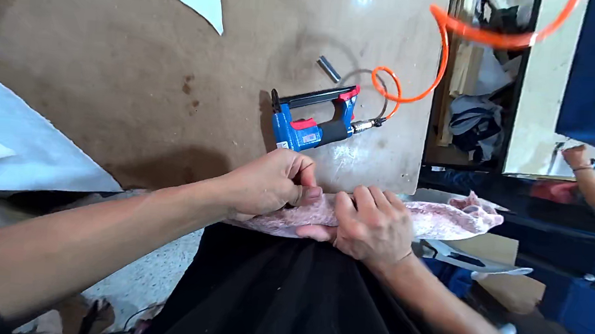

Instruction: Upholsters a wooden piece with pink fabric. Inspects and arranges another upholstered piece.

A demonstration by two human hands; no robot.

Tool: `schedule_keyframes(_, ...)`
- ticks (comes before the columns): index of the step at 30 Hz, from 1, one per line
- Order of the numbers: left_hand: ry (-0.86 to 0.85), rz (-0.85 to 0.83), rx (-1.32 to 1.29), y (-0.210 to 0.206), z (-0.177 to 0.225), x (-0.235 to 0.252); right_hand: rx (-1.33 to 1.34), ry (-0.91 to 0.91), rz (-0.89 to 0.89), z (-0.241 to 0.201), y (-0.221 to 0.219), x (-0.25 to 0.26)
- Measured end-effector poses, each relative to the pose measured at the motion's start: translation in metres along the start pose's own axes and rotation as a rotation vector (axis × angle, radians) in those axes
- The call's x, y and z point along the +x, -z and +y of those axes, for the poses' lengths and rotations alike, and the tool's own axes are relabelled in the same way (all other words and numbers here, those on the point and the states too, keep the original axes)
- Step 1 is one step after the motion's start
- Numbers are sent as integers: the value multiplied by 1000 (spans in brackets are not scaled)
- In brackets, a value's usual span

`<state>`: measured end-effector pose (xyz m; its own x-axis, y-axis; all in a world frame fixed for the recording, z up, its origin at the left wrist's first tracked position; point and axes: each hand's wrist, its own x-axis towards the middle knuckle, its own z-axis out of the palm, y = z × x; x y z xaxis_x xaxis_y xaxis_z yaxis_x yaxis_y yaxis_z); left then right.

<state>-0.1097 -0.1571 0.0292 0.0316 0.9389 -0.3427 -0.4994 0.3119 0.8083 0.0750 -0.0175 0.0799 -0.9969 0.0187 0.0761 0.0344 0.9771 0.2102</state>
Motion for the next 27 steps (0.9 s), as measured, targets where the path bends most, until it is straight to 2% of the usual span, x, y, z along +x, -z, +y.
schedule_keyframes(3,49,72,319,0,3,-9,250,-11,-257,12,18,22)
schedule_keyframes(5,38,88,468,-5,1,-15,498,-61,-413,40,22,52)
schedule_keyframes(6,38,70,521,-5,1,-16,513,-56,-457,54,14,70)
schedule_keyframes(9,68,-26,526,-2,-2,-16,348,208,-539,76,-39,103)
schedule_keyframes(12,94,-81,478,6,-6,-13,392,421,-592,65,-96,123)
schedule_keyframes(15,107,-85,432,7,-12,-16,284,399,-716,49,-111,141)
schedule_keyframes(18,116,-63,346,8,-16,-16,244,410,-782,53,-96,155)
schedule_keyframes(20,121,-79,317,12,-17,-14,251,344,-787,57,-62,167)
schedule_keyframes(22,125,-87,307,15,-20,-13,362,186,-844,66,-9,180)
schedule_keyframes(25,84,-110,296,17,-28,-12,739,-187,-1145,86,65,199)
schedule_keyframes(27,78,-116,294,18,-28,-12,1027,-407,-1301,103,90,198)
